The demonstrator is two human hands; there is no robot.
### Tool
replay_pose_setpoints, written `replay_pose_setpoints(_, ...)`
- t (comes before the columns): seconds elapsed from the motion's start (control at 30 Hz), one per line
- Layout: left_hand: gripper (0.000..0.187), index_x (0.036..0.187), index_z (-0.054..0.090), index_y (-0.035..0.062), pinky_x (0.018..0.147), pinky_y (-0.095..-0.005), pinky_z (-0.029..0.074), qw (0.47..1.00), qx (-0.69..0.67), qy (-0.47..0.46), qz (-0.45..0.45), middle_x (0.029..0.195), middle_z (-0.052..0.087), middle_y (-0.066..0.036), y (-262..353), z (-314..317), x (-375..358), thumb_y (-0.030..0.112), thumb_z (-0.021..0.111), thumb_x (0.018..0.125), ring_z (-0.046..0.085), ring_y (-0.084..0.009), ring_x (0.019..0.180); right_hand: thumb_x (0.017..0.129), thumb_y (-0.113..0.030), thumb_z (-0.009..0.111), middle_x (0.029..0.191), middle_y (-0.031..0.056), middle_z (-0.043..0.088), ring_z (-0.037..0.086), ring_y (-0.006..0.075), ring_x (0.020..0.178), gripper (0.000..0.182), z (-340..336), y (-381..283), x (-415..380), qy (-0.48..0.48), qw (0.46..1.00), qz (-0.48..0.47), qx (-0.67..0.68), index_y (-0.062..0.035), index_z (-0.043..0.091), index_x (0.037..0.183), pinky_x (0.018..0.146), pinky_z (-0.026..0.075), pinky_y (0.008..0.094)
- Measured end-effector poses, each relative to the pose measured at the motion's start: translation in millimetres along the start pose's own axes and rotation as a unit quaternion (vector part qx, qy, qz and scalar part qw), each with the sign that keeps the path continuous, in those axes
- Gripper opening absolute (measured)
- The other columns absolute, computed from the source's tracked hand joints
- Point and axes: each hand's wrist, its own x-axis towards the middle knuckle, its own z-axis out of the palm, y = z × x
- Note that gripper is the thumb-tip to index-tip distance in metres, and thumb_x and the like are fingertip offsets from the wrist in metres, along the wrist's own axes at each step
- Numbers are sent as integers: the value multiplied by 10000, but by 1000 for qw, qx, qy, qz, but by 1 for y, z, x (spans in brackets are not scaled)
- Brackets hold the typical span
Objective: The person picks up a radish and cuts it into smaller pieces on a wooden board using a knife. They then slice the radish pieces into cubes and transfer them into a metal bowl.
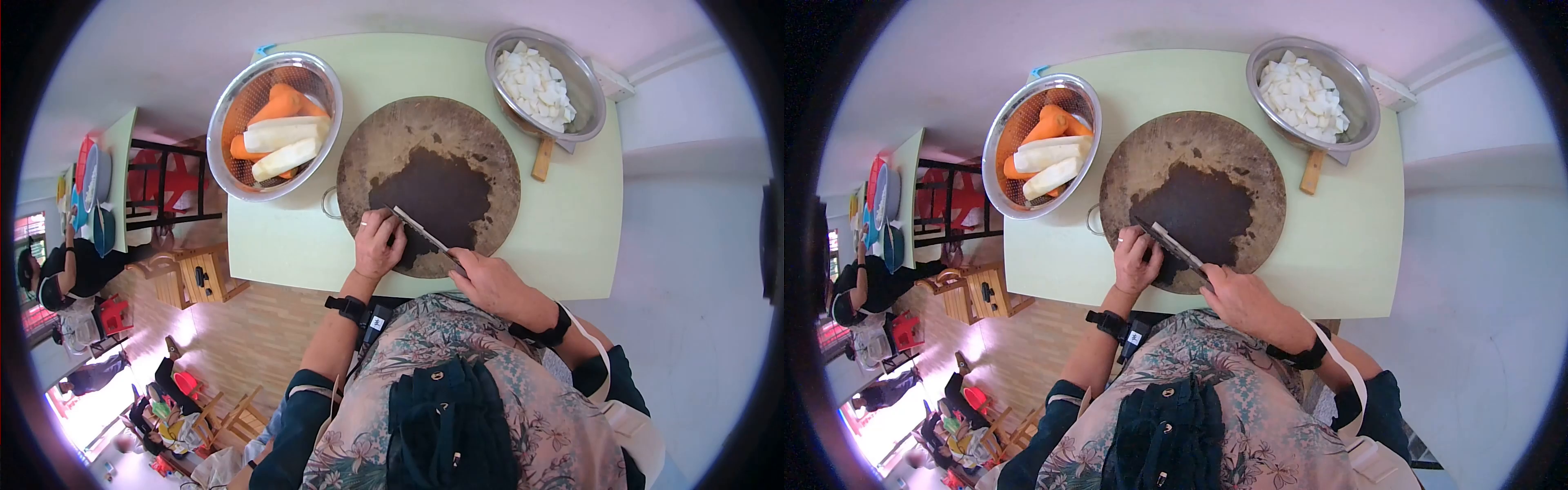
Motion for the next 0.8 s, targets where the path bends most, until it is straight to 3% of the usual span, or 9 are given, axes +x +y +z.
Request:
replay_pose_setpoints(0.43,231,897,623,1,718,-380,497,1000,-3,0,1,934,595,-140,-1,1,0,-52,678,679,580,-314,829,918,-189,540,816,240,621,628,406,734,252,13,-1,24,1,1000,1,-25,18,472,1045,631,509,481)
replay_pose_setpoints(0.63,219,884,620,2,716,-382,495,1000,0,6,1,936,596,-140,-1,1,0,-55,670,679,578,-315,830,913,-194,556,892,248,629,633,402,780,315,29,3,34,-12,998,38,-48,14,490,1140,653,513,467)
replay_pose_setpoints(0.73,207,868,618,6,710,-382,491,1000,0,6,-12,932,596,-139,-3,2,-3,-54,667,676,576,-311,820,906,-197,566,914,229,630,634,401,757,329,28,6,31,16,999,12,-44,3,493,1157,645,514,465)
replay_pose_setpoints(0.8,204,864,619,9,703,-379,486,1000,-10,15,-11,924,596,-138,-2,1,-1,-52,666,676,574,-307,809,887,-207,587,797,164,594,642,339,659,313,19,3,28,70,990,-22,-120,-4,511,1113,568,528,417)
